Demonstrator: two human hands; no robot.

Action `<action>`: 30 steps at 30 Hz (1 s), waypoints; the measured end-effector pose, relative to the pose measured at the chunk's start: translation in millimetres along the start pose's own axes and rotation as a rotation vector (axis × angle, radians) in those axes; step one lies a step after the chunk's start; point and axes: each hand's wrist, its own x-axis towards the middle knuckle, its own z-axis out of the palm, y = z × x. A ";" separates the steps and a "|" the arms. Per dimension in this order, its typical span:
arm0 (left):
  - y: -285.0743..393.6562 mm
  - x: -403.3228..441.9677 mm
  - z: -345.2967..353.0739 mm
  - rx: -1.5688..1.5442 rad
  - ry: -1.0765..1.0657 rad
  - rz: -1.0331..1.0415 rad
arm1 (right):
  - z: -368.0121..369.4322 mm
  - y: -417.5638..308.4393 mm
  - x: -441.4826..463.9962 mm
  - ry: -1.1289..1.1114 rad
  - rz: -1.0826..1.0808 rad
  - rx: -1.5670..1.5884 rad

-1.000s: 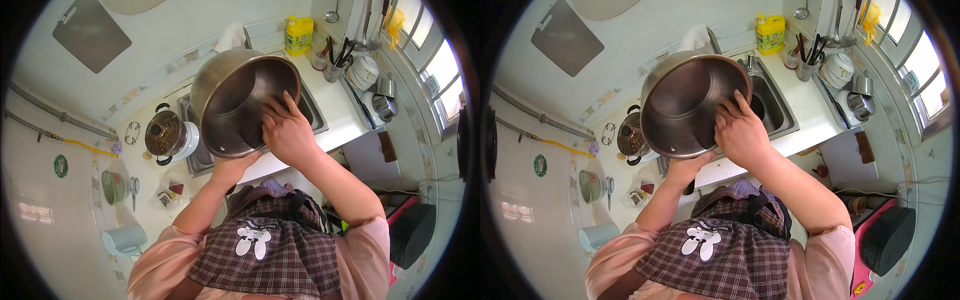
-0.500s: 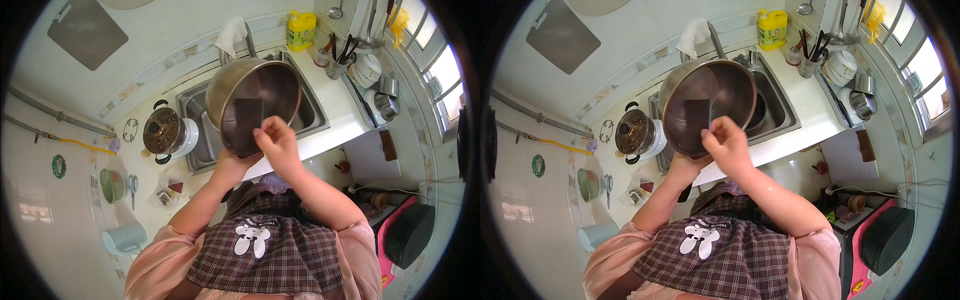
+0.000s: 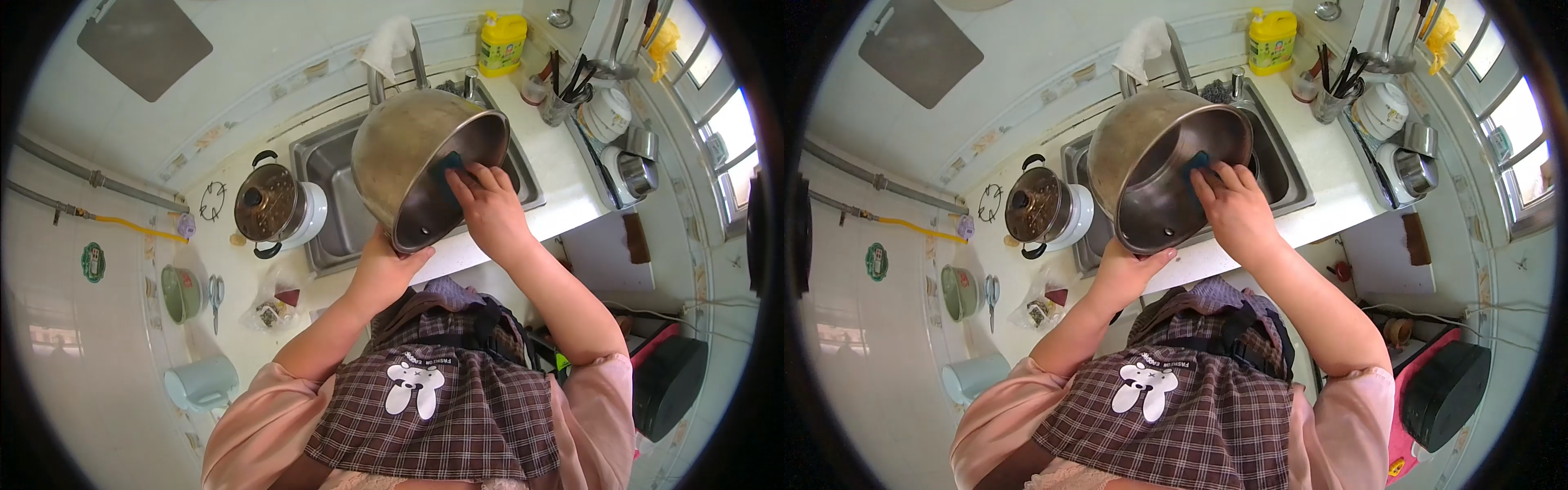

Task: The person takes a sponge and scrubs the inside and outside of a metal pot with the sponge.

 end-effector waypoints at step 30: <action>-8.7 -3.0 17.8 0.169 -0.027 0.123 | 39.5 -37.9 29.1 -0.042 0.236 1.053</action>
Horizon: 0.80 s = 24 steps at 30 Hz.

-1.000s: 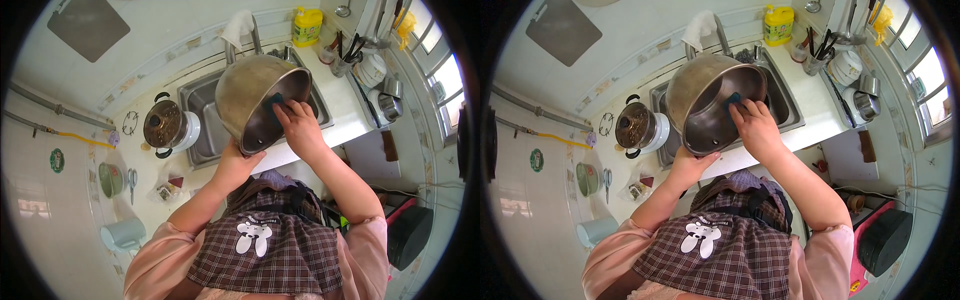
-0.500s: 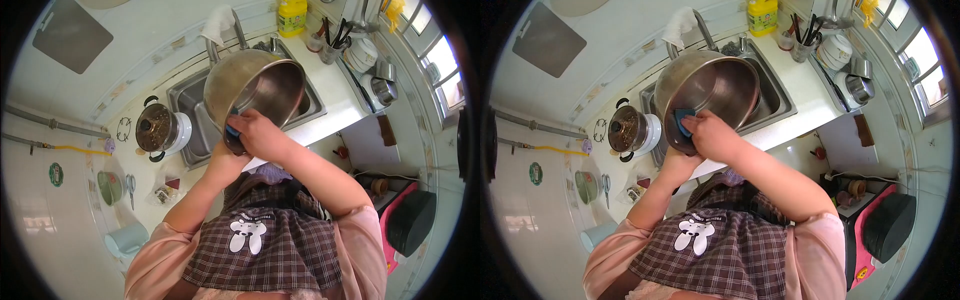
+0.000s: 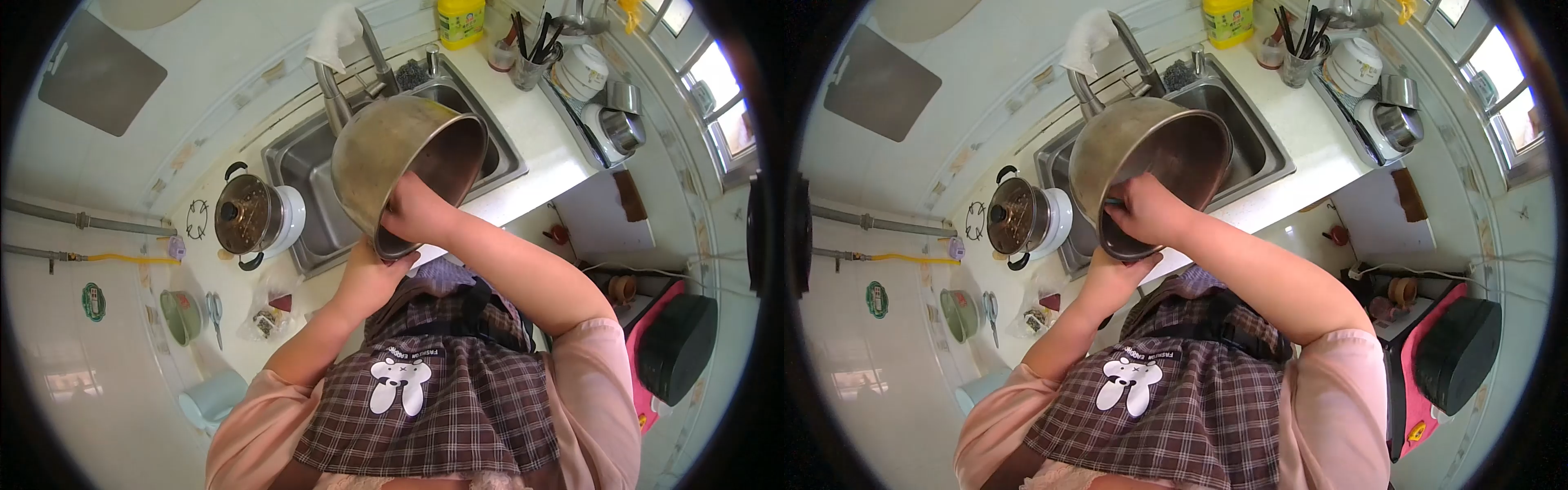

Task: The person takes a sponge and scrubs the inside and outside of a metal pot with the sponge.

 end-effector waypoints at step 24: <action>37.5 -21.8 -17.0 -0.234 -0.113 -0.118 | -41.1 -10.6 -17.8 -0.147 -0.082 -1.132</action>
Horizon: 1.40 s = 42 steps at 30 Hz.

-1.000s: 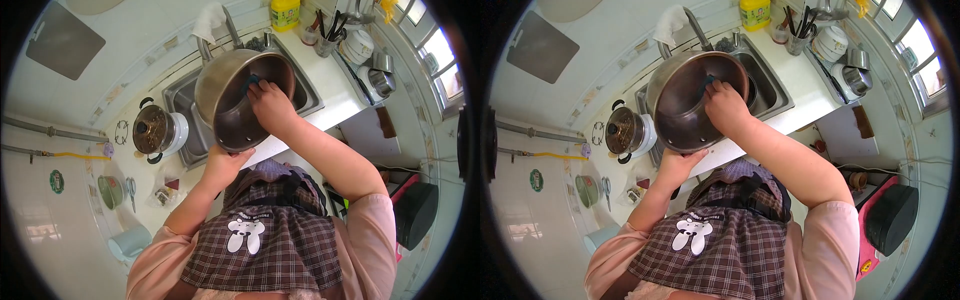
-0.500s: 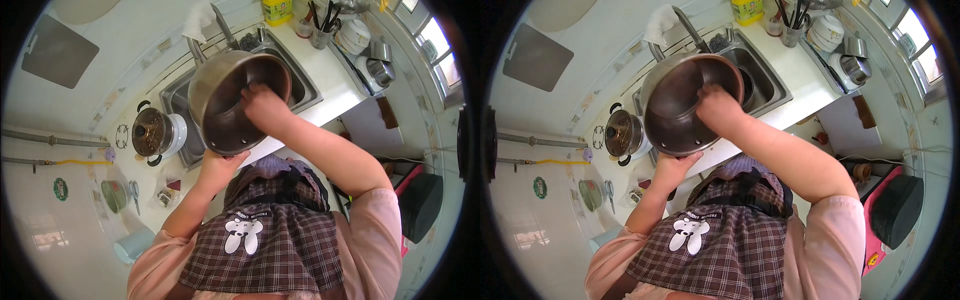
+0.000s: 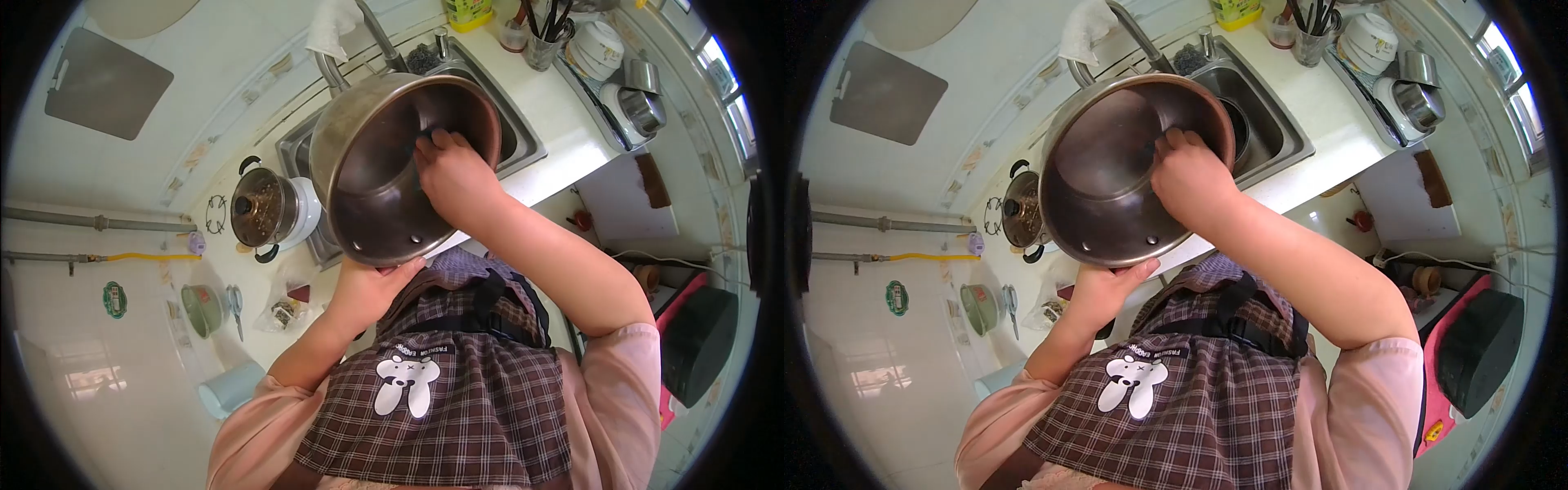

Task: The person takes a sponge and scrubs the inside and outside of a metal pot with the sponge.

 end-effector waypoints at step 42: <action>2.0 22.3 1.3 -0.440 -0.255 -0.606 | 34.4 5.0 2.7 -0.301 0.220 0.251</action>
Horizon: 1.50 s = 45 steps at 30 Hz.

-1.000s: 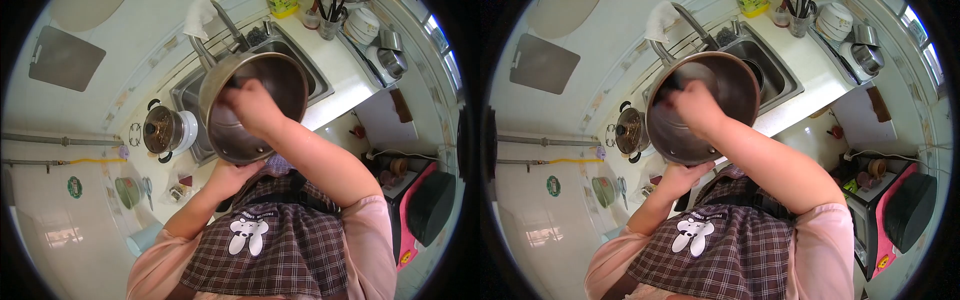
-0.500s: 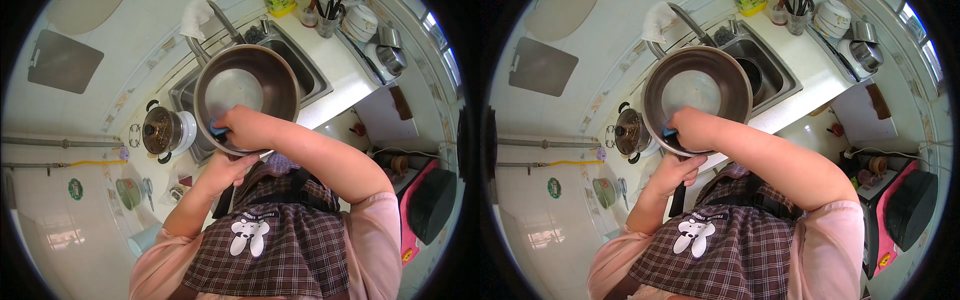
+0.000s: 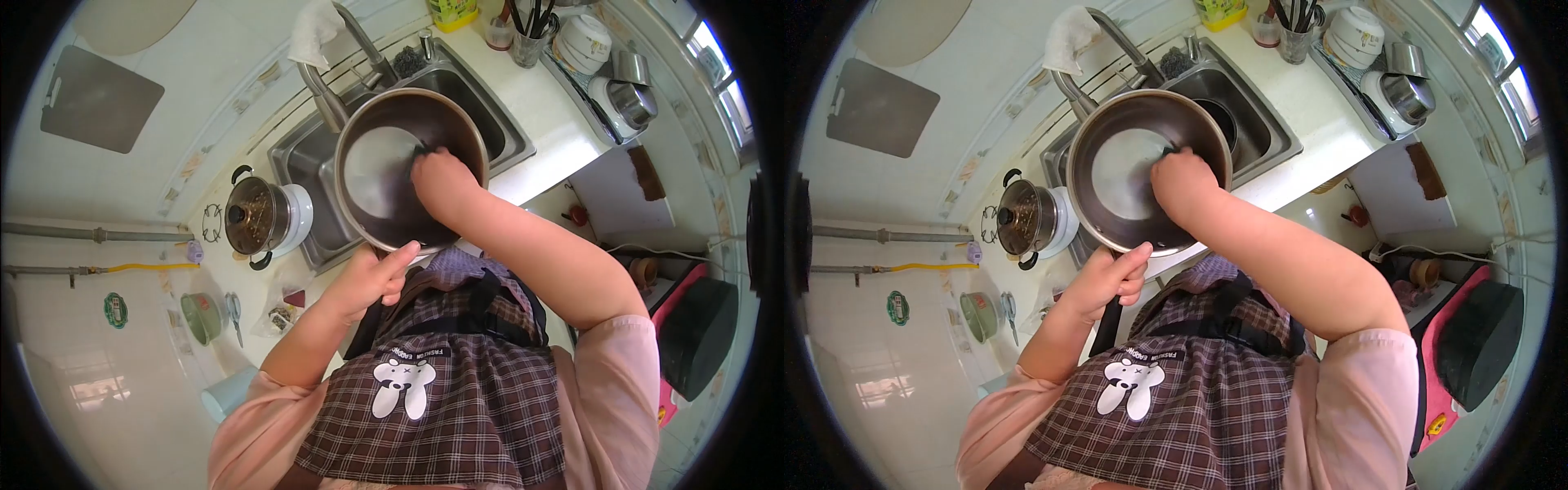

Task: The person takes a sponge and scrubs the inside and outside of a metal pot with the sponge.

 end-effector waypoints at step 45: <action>36.2 15.9 -47.9 -0.683 -0.243 -0.647 | -2.8 23.6 -43.6 -0.826 -0.051 0.436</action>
